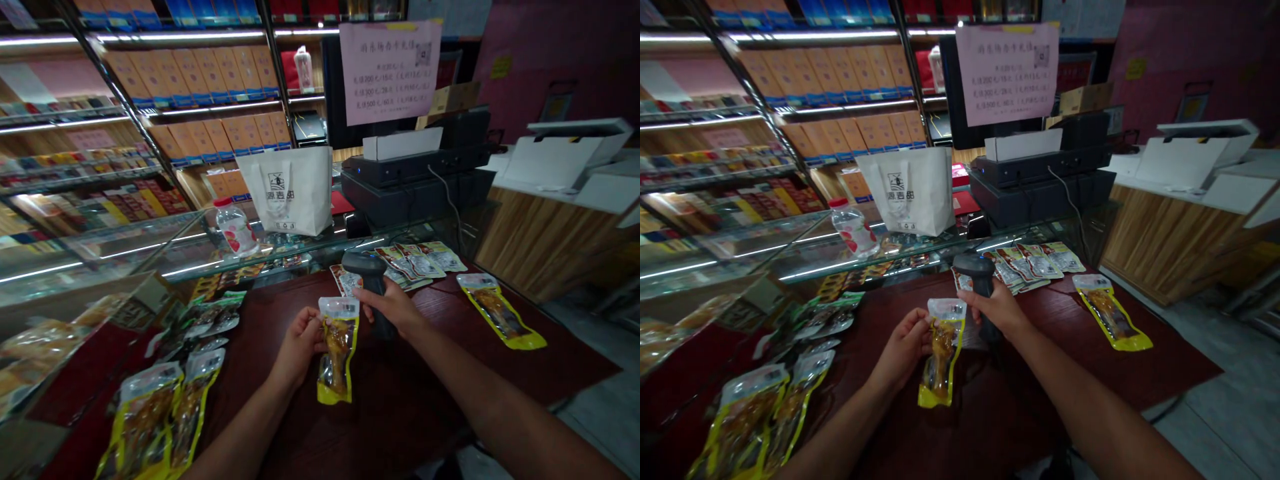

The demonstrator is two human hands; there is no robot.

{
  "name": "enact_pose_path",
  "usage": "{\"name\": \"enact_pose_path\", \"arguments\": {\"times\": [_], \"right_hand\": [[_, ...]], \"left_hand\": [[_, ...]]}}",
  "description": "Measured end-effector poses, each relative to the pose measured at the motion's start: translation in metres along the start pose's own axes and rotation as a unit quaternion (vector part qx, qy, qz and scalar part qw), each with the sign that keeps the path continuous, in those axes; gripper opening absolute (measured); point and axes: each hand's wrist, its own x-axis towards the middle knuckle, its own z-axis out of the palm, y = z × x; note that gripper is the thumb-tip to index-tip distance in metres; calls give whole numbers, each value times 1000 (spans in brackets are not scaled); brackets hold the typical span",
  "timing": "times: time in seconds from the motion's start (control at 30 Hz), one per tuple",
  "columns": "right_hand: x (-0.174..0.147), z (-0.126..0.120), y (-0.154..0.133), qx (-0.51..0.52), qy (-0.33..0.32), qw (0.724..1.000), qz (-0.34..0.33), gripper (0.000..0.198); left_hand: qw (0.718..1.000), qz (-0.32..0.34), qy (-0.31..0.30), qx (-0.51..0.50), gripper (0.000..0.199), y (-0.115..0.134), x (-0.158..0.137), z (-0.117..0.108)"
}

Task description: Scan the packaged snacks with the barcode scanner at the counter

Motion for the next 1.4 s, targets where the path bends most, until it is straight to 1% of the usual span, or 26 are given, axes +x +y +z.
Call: {"name": "enact_pose_path", "arguments": {"times": [0.1,0.2,0.33,0.4,0.47,0.57,0.67,0.8,0.9,1.0,1.13,1.27,1.4], "right_hand": [[-1,4,5,-24,-19,1000,4,50],[-3,7,9,-31,-23,999,3,48],[-3,4,7,-7,3,1000,-5,43],[-3,1,4,5,19,1000,-13,45],[-2,-2,0,13,33,999,-23,47],[-2,-3,-2,18,43,998,-34,49],[-1,-1,-1,15,39,998,-41,50],[2,-1,4,3,34,998,-46,48],[3,0,8,-11,19,999,-39,45],[0,3,12,-31,-7,999,-28,45],[-7,9,12,-55,-39,997,-22,47],[-10,10,9,-62,-50,997,-23,44],[-9,8,10,-64,-60,996,-21,45]], "left_hand": [[1000,5,-12,9,49,-4,2,-1],[1000,-4,-30,-6,51,-7,2,-3],[991,-62,-106,-47,50,-6,0,-6],[986,-89,-137,-39,51,-5,-1,-8],[984,-99,-149,-24,49,-5,-2,-10],[984,-93,-153,-13,44,-5,-1,-12],[991,-61,-122,-5,44,-4,1,-13],[999,34,-20,-7,45,0,9,-20],[995,93,47,0,45,1,19,-29],[988,124,89,13,40,-1,26,-37],[983,144,109,33,35,-4,29,-41],[981,155,106,48,30,-5,29,-41],[981,160,100,49,33,-5,29,-42]]}}
